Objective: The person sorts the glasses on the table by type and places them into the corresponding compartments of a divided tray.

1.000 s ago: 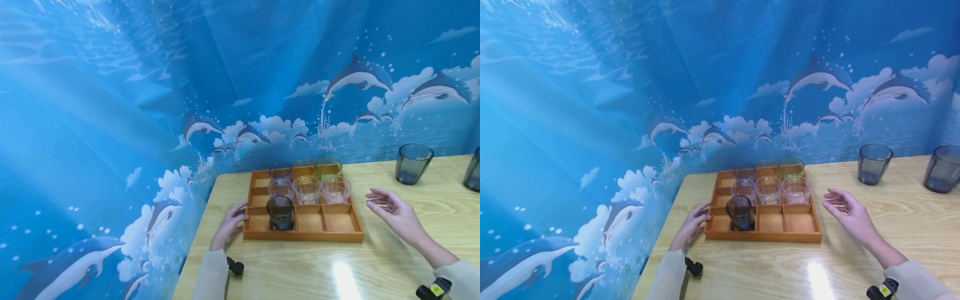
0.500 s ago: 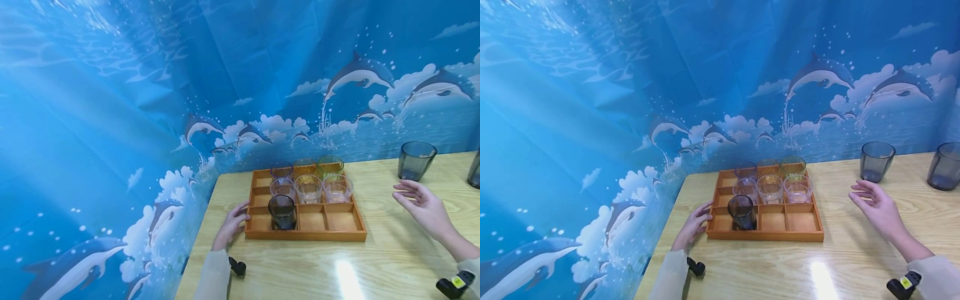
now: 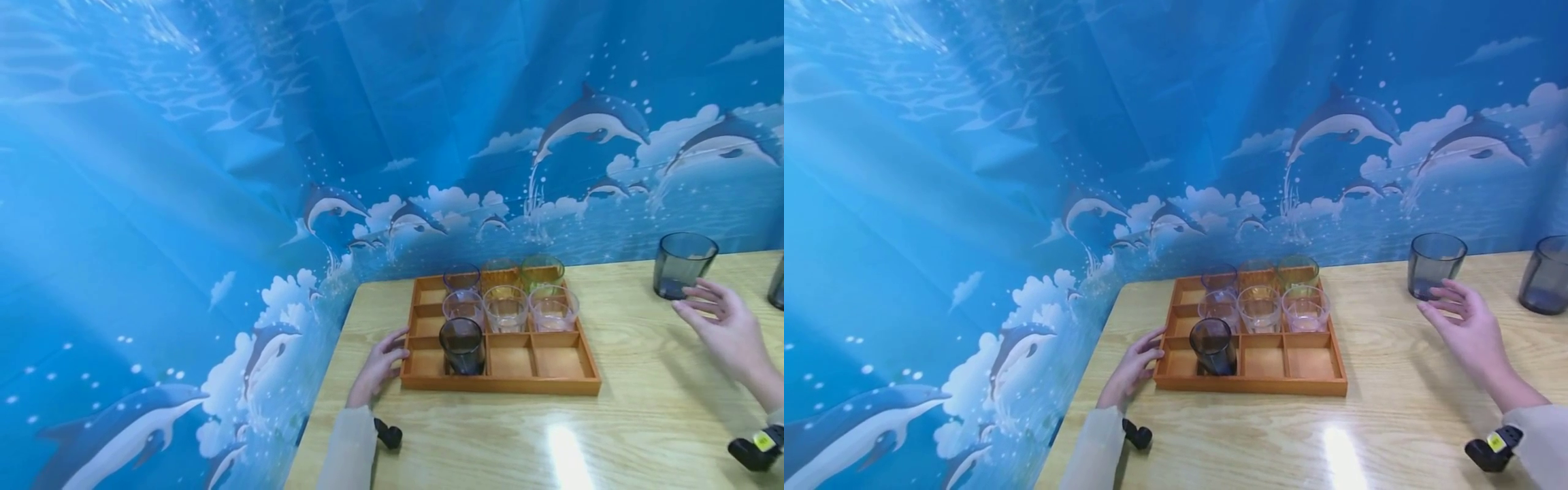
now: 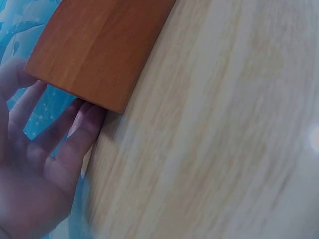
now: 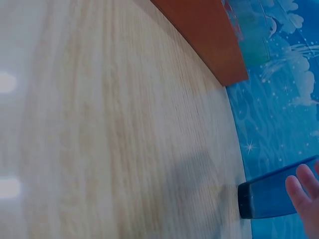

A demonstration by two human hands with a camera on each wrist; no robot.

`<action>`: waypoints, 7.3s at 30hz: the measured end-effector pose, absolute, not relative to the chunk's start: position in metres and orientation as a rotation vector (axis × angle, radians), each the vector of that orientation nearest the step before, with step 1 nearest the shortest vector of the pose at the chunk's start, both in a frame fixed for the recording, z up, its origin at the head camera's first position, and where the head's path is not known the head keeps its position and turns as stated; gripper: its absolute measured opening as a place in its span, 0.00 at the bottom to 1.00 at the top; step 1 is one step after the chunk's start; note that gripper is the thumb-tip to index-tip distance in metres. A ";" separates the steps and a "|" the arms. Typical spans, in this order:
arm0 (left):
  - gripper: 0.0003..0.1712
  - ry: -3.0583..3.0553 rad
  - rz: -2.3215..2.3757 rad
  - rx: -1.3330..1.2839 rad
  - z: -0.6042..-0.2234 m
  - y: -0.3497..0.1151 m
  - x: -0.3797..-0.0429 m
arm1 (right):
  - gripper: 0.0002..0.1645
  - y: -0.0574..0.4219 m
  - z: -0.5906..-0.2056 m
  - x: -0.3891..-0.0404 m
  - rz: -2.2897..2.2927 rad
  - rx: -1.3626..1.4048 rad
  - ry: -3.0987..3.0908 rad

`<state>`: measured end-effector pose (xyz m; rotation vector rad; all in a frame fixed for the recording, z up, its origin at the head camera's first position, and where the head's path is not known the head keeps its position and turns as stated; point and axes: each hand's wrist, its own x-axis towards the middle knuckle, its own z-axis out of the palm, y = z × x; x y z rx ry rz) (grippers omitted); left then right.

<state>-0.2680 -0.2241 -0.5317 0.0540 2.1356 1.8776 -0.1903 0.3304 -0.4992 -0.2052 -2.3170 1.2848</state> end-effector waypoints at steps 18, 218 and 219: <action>0.31 2.174 1.844 0.044 -0.531 -0.225 -0.267 | 0.56 0.360 -0.493 -0.229 1.372 -0.471 -2.397; 0.30 2.160 1.837 0.021 -0.532 -0.223 -0.270 | 0.55 0.133 -0.488 -0.195 1.734 0.395 -2.513; 0.30 2.157 1.837 0.019 -0.532 -0.223 -0.270 | 0.55 0.133 -0.489 -0.195 1.729 0.395 -2.525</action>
